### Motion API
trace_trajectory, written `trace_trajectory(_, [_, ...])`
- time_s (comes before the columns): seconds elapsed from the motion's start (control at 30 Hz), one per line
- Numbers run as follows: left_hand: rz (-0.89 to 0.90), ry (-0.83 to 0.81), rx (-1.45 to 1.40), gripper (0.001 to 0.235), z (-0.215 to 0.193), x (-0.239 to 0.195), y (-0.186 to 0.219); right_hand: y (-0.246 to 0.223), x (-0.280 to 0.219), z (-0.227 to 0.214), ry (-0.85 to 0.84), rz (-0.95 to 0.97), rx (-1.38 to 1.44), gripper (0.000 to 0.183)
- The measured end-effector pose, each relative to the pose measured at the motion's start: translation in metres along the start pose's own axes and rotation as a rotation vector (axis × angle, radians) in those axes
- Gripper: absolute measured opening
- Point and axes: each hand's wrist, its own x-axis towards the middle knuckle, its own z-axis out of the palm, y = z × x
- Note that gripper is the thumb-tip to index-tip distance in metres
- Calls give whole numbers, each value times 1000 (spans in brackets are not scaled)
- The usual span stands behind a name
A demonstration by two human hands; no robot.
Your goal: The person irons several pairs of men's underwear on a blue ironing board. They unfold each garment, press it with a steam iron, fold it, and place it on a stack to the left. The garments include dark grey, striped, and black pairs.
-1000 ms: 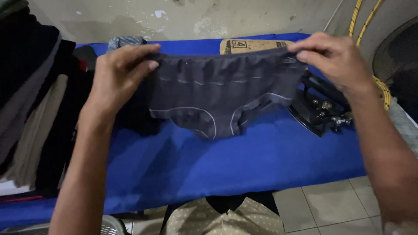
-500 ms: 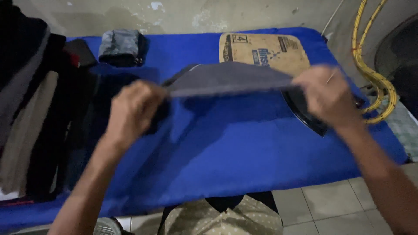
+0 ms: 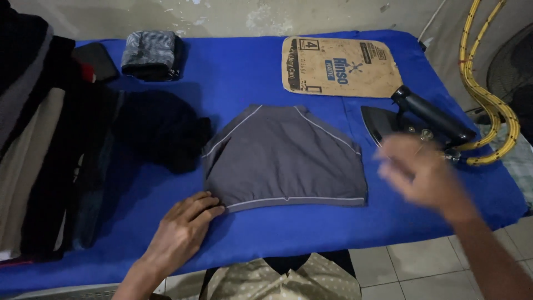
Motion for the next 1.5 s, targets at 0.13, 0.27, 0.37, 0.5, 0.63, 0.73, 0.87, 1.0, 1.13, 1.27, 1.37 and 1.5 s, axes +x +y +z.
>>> trace_trajectory(0.13, [-23,15,-60,29,-1,0,2,67,32,-22,129,217,-489,34])
trace_trajectory(0.27, [-9,47,-70,29,0,-2,2,95,74,-26,-59,538,-566,69])
trace_trajectory(0.37, [-11,59,-69,30,1,-1,3,112,89,-33,-211,761,-454,77])
trace_trajectory(0.5, [10,99,-81,28,4,0,2,86,87,-39,-238,930,-54,67])
trace_trajectory(0.63, [-13,54,-99,32,8,-4,0,72,92,-30,-135,887,17,57])
trace_trajectory(0.73, [1,61,-98,32,8,-3,-2,73,111,-19,-109,759,-16,53])
trace_trajectory(0.87, [22,72,-107,29,5,-3,-1,59,160,8,-14,451,-66,48])
trace_trajectory(1.0, [7,68,-128,29,-2,-2,3,-24,234,41,-140,385,16,46])
trace_trajectory(1.13, [-14,34,-164,32,-3,-3,2,-69,284,93,-282,258,-9,50])
trace_trajectory(1.27, [-7,58,-140,32,1,-4,1,-92,301,104,-325,228,-74,62])
trace_trajectory(1.37, [-20,1,-157,33,-2,-4,2,-87,297,107,-349,167,-49,59])
trace_trajectory(1.5, [-55,30,-123,45,-5,-5,3,-119,277,79,-437,197,12,50])
